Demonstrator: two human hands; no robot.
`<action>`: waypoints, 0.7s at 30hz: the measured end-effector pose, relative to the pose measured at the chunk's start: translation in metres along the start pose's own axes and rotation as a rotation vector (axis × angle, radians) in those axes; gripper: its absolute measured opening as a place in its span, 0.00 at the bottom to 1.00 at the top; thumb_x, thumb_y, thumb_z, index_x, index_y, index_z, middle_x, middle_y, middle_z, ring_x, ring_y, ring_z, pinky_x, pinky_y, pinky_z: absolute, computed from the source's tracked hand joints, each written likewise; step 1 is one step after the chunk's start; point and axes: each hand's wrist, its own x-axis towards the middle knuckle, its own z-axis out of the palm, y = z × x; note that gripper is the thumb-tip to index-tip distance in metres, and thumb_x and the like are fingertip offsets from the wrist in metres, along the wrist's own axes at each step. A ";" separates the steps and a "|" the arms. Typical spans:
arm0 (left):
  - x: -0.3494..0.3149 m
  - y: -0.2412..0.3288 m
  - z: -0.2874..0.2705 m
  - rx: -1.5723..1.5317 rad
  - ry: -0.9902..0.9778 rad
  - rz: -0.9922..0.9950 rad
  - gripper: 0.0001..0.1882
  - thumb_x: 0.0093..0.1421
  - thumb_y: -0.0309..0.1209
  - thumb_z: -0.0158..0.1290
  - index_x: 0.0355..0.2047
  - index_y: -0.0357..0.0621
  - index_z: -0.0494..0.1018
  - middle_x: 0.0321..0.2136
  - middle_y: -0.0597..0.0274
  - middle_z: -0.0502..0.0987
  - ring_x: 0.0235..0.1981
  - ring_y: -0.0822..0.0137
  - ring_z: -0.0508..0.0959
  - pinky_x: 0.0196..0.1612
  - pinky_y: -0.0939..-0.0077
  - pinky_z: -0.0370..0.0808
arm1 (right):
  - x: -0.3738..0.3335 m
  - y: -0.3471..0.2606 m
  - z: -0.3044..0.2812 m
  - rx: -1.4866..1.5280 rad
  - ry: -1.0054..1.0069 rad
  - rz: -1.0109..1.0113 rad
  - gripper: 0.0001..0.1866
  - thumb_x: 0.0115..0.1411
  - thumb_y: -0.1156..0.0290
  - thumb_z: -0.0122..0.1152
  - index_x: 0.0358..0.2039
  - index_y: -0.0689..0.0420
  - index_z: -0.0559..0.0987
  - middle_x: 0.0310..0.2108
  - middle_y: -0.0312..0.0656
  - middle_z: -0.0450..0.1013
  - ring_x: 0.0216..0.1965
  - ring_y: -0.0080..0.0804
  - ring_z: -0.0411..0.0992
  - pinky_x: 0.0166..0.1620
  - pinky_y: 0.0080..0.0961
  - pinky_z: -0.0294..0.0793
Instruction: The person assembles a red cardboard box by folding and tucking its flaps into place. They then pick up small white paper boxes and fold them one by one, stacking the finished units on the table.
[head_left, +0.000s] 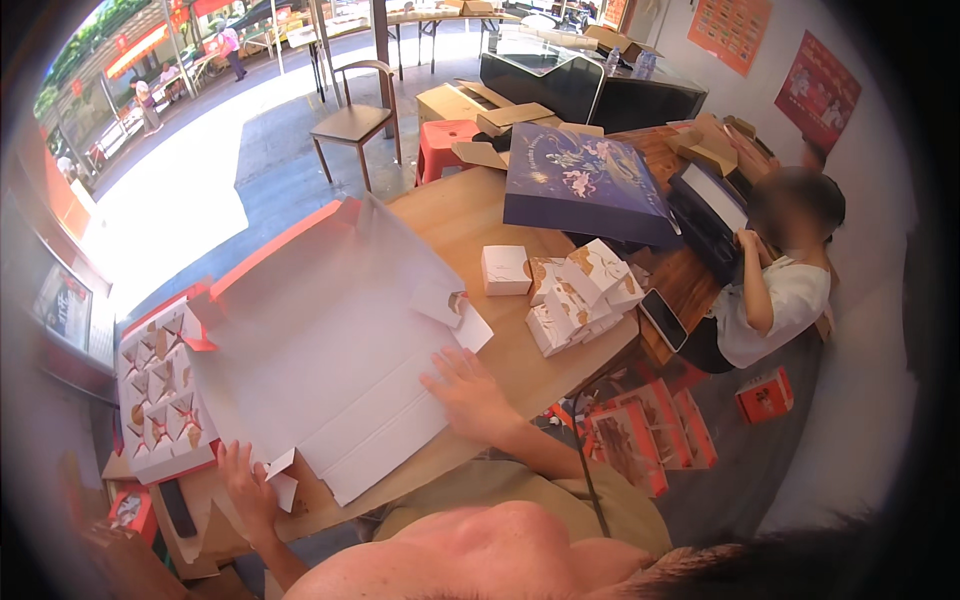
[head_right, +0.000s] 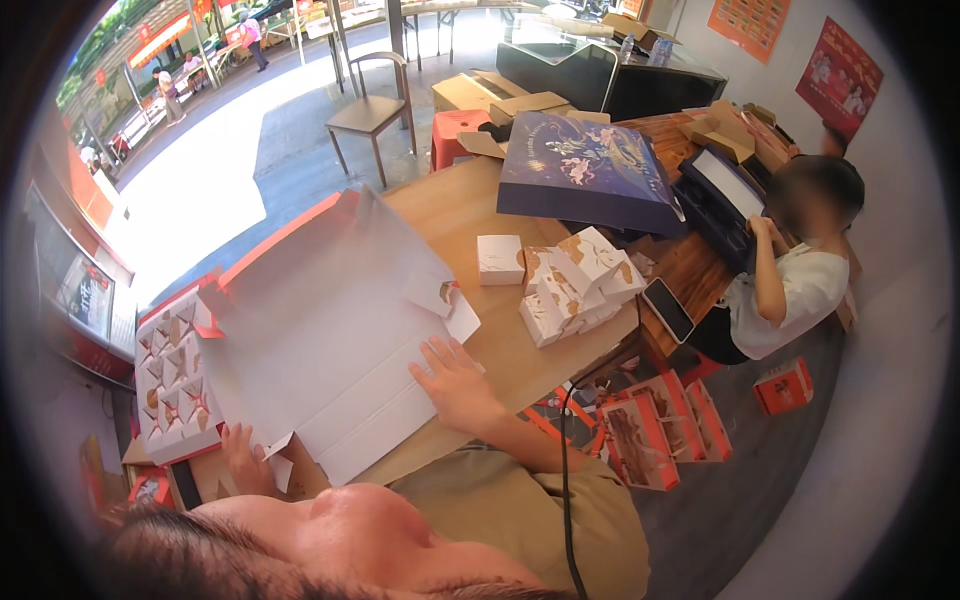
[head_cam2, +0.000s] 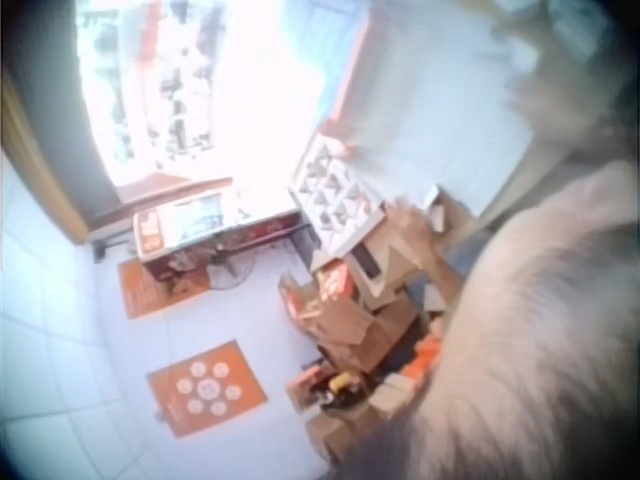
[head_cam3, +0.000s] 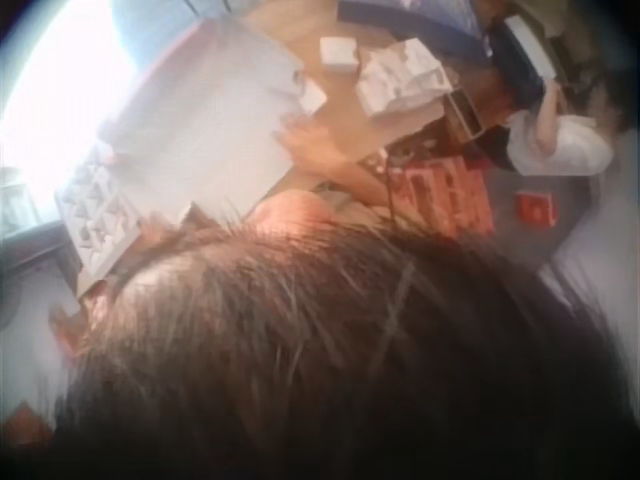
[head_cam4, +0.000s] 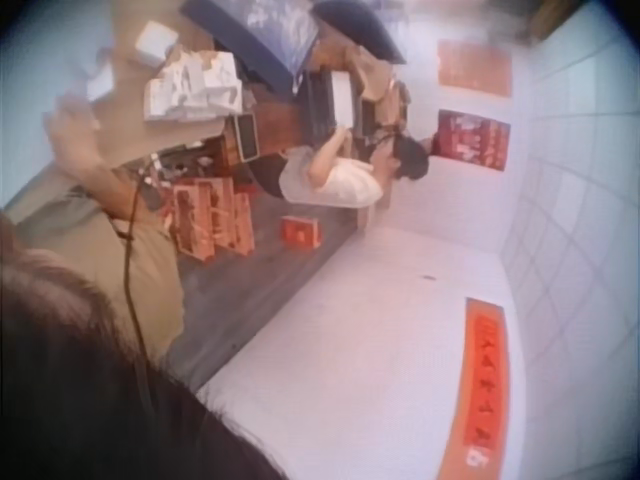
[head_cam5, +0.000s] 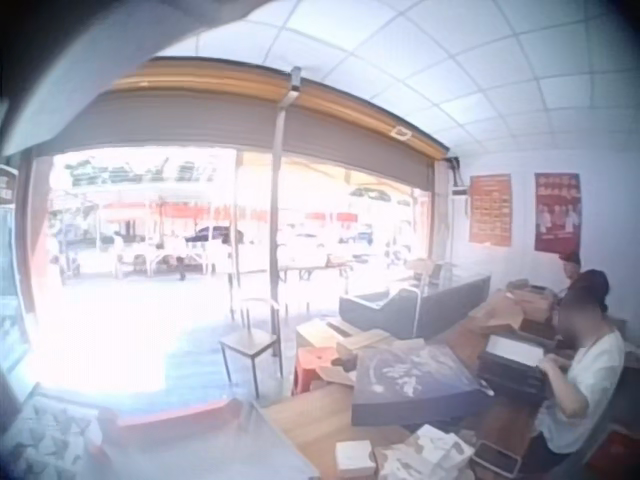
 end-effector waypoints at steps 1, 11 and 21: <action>-0.001 -0.007 0.004 -0.064 0.040 -0.007 0.21 0.63 0.22 0.50 0.58 0.34 0.74 0.62 0.40 0.72 0.70 0.36 0.63 0.71 0.46 0.60 | 0.001 0.000 0.005 0.007 0.009 -0.021 0.38 0.54 0.76 0.65 0.68 0.55 0.71 0.71 0.56 0.60 0.75 0.55 0.53 0.74 0.52 0.55; -0.007 -0.007 -0.005 -0.541 0.212 -0.351 0.20 0.71 0.29 0.47 0.59 0.33 0.73 0.51 0.42 0.82 0.54 0.50 0.82 0.57 0.65 0.75 | 0.012 -0.012 0.023 0.226 -0.110 -0.190 0.35 0.52 0.79 0.59 0.64 0.55 0.74 0.66 0.54 0.66 0.64 0.52 0.66 0.65 0.52 0.65; -0.008 0.006 -0.011 -0.348 0.122 -0.350 0.22 0.64 0.29 0.56 0.57 0.34 0.73 0.55 0.42 0.77 0.58 0.45 0.77 0.61 0.62 0.73 | 0.014 -0.014 0.035 0.132 -0.168 -0.139 0.37 0.66 0.52 0.60 0.72 0.50 0.66 0.75 0.57 0.51 0.76 0.59 0.47 0.75 0.61 0.44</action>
